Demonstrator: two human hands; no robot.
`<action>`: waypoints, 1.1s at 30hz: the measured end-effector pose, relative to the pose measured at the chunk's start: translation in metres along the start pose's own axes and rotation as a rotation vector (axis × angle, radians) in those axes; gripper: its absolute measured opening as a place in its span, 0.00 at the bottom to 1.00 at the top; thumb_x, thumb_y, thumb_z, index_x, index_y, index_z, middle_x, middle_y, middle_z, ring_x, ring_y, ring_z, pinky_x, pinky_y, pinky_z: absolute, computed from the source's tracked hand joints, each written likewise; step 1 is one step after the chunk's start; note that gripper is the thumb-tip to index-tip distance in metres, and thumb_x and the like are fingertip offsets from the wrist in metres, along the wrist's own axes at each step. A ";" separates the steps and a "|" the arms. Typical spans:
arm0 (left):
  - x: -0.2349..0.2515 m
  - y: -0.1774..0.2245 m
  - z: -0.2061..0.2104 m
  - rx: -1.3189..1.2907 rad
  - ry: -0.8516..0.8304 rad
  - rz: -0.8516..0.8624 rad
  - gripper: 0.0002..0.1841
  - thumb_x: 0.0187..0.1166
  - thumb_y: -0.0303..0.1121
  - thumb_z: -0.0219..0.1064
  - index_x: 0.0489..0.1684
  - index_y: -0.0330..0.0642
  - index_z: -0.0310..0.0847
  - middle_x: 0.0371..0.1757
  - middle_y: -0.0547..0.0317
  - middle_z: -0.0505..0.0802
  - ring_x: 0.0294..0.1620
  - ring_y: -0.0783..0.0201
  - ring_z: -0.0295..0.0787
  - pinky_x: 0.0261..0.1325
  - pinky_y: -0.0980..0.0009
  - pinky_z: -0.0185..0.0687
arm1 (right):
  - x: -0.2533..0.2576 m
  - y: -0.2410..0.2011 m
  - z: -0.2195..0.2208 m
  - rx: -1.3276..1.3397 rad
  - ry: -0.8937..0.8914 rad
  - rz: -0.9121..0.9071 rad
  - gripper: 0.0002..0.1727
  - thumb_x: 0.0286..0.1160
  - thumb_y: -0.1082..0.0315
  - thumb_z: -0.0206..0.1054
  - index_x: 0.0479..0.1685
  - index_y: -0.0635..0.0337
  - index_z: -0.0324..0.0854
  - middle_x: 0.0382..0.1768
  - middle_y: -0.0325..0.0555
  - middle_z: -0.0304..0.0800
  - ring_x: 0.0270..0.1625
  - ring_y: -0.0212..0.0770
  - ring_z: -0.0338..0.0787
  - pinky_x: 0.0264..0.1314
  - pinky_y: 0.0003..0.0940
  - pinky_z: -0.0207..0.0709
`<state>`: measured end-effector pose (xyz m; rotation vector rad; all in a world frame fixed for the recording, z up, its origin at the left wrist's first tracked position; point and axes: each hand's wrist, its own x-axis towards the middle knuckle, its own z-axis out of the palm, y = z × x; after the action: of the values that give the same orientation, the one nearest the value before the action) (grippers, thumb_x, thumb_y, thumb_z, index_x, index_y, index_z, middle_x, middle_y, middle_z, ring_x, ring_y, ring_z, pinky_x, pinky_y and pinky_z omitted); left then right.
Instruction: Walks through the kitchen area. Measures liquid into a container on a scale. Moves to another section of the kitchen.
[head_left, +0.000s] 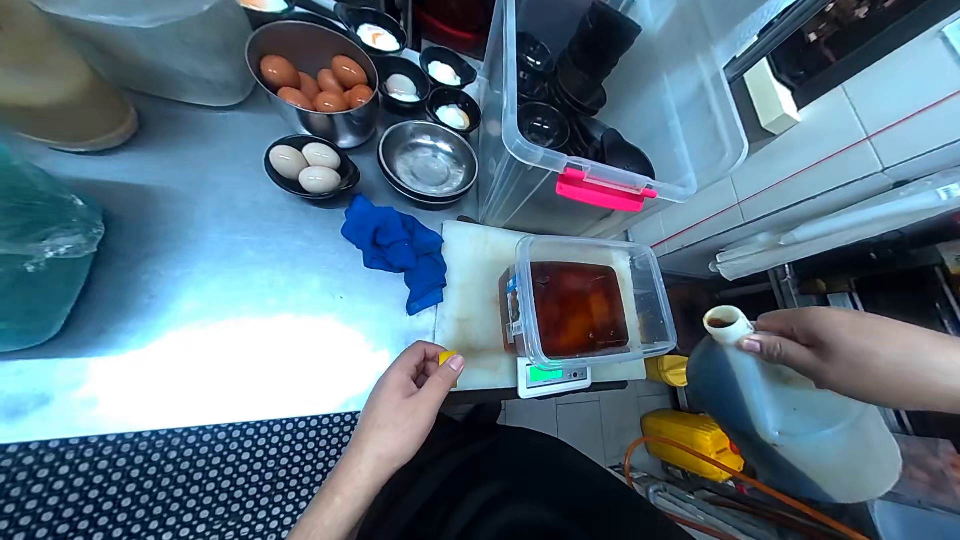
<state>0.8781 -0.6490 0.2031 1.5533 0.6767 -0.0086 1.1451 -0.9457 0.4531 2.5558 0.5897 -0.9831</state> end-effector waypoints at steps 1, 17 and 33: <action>0.000 0.000 -0.001 0.004 -0.001 0.005 0.17 0.81 0.57 0.62 0.47 0.57 0.86 0.28 0.69 0.88 0.28 0.69 0.84 0.29 0.72 0.78 | 0.001 0.000 -0.001 -0.009 0.001 -0.002 0.18 0.85 0.50 0.63 0.29 0.50 0.81 0.18 0.36 0.81 0.20 0.34 0.82 0.24 0.36 0.79; 0.000 0.002 -0.003 -0.002 0.019 0.005 0.16 0.81 0.56 0.63 0.46 0.57 0.86 0.28 0.69 0.88 0.28 0.69 0.85 0.29 0.73 0.78 | 0.020 0.003 0.001 -0.072 -0.072 -0.004 0.19 0.84 0.47 0.63 0.29 0.49 0.81 0.19 0.36 0.81 0.22 0.34 0.82 0.28 0.36 0.78; 0.005 0.007 0.004 0.008 -0.011 0.010 0.16 0.81 0.55 0.63 0.47 0.56 0.85 0.29 0.70 0.88 0.29 0.70 0.85 0.30 0.73 0.79 | -0.002 0.016 -0.003 0.068 0.099 -0.052 0.15 0.86 0.53 0.63 0.32 0.49 0.83 0.17 0.36 0.82 0.19 0.35 0.83 0.24 0.37 0.80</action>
<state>0.8865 -0.6503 0.2067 1.5634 0.6606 -0.0123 1.1532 -0.9586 0.4595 2.6743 0.6633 -0.9122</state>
